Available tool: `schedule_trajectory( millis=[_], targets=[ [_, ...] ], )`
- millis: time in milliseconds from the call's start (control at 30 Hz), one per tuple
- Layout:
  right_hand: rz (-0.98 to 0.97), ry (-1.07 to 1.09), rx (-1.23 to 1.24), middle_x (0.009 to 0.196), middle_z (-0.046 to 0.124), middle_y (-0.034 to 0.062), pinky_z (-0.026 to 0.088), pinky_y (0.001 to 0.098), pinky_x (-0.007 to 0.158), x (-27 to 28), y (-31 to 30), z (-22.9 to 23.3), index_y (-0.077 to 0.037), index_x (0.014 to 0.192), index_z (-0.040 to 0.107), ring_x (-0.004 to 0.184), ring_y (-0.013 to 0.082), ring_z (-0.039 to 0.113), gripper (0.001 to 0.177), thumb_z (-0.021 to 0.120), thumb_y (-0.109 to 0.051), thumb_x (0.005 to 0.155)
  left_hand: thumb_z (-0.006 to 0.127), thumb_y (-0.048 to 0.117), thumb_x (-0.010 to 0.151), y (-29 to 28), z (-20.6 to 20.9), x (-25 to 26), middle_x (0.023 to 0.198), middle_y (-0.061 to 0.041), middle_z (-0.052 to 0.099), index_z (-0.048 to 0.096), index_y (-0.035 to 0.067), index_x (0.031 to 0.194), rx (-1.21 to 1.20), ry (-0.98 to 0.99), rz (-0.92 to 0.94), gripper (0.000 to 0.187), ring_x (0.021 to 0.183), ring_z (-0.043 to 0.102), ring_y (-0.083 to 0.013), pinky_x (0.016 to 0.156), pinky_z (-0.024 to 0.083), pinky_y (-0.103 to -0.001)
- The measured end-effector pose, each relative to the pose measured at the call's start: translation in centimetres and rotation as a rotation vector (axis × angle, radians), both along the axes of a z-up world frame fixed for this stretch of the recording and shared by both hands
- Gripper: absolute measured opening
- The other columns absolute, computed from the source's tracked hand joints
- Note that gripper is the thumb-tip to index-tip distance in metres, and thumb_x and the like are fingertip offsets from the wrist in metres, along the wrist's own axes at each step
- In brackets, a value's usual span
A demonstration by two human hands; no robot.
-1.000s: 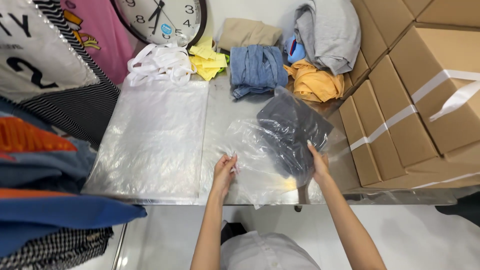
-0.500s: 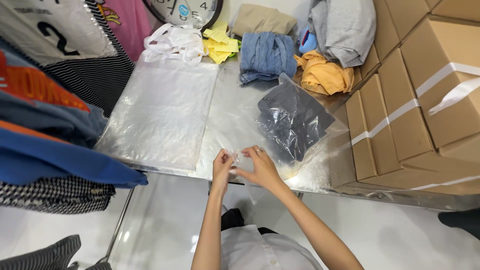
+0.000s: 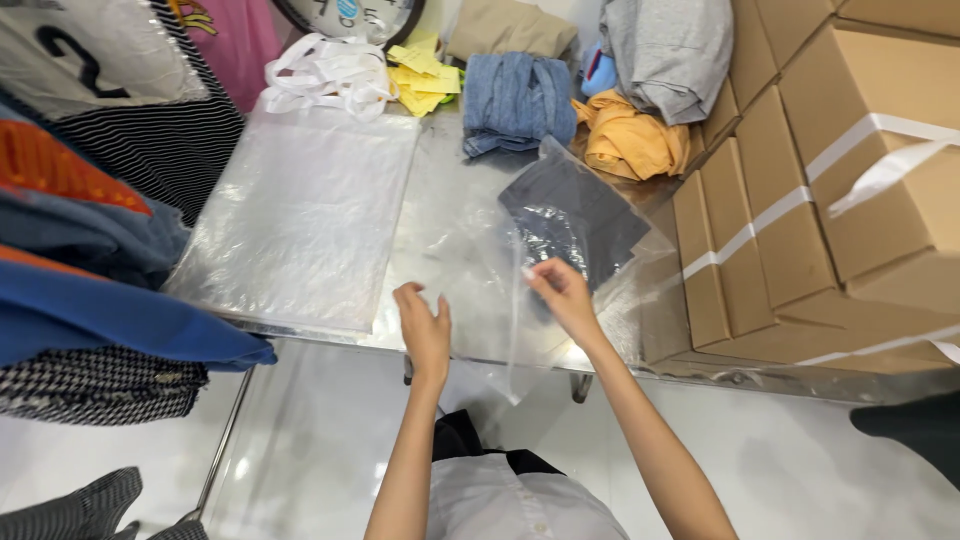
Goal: Packing clothing items into cardboard boxes and organizing them on a packing table.
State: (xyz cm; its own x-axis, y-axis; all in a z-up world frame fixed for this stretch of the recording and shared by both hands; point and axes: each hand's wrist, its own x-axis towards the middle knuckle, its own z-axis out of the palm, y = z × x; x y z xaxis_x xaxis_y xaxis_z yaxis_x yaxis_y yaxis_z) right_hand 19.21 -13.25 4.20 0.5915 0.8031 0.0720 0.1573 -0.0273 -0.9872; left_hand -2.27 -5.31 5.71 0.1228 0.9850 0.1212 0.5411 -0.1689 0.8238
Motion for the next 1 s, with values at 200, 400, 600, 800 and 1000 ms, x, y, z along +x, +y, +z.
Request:
schedule_trajectory(
  millis=[200,400,600,800,1000],
  targets=[
    [0.060,-0.016,-0.110,0.088,0.075,-0.0012,0.054,0.0254,0.078,-0.2,-0.3,2.4,-0.014,0.097,0.074,0.089,0.0085,0.065,0.008,0.077,-0.017,0.091,0.078,0.028,0.090,4.9,-12.5,10.5,0.109,-0.013,0.076,0.074,0.016,0.118,-0.693,-0.037,-0.386,0.031,0.091,0.077,-0.0256,0.072,0.066,-0.036],
    [-0.224,-0.238,-0.152,0.103,0.069,0.0103,0.057,0.0344,0.084,9.0,-1.8,0.1,-0.010,0.103,0.073,0.105,0.0255,0.069,0.011,0.076,-0.014,0.093,0.062,0.065,0.096,4.9,-4.8,10.5,0.159,-0.035,0.028,0.011,0.003,0.161,-1.120,-0.593,-0.572,0.104,0.146,0.030,-0.0494,0.118,0.033,-0.057],
    [-0.213,-0.416,-0.370,0.138,0.061,0.0168,0.042,0.0505,0.111,13.2,-1.9,1.0,-0.012,0.133,0.063,0.130,0.0389,0.055,0.038,0.066,-0.033,0.101,0.046,0.073,0.096,4.7,-6.1,15.9,0.169,-0.023,0.004,0.003,0.009,0.164,-1.194,-0.829,-0.515,0.103,0.153,0.007,-0.0456,0.124,0.008,-0.060],
    [-0.149,-0.531,-0.358,0.140,0.062,0.0139,0.041,0.0539,0.111,14.8,-2.0,-1.8,-0.016,0.132,0.066,0.130,0.0386,0.055,0.034,0.065,-0.026,0.100,0.039,0.054,0.106,1.3,-3.9,17.9,0.164,-0.016,0.031,0.032,0.017,0.157,-1.206,-1.179,-0.386,0.063,0.153,0.025,-0.0333,0.128,0.014,-0.047],
    [-0.194,-0.361,-0.467,0.134,0.067,0.0094,0.044,0.0499,0.109,15.6,-2.4,0.4,-0.024,0.133,0.067,0.131,0.0324,0.057,0.032,0.063,-0.028,0.101,0.058,-0.004,0.094,5.5,-17.3,18.9,0.119,0.000,0.058,0.043,0.022,0.147,-1.320,-1.216,-0.461,0.060,0.114,0.060,-0.0182,0.103,0.051,-0.045]
  ],
)
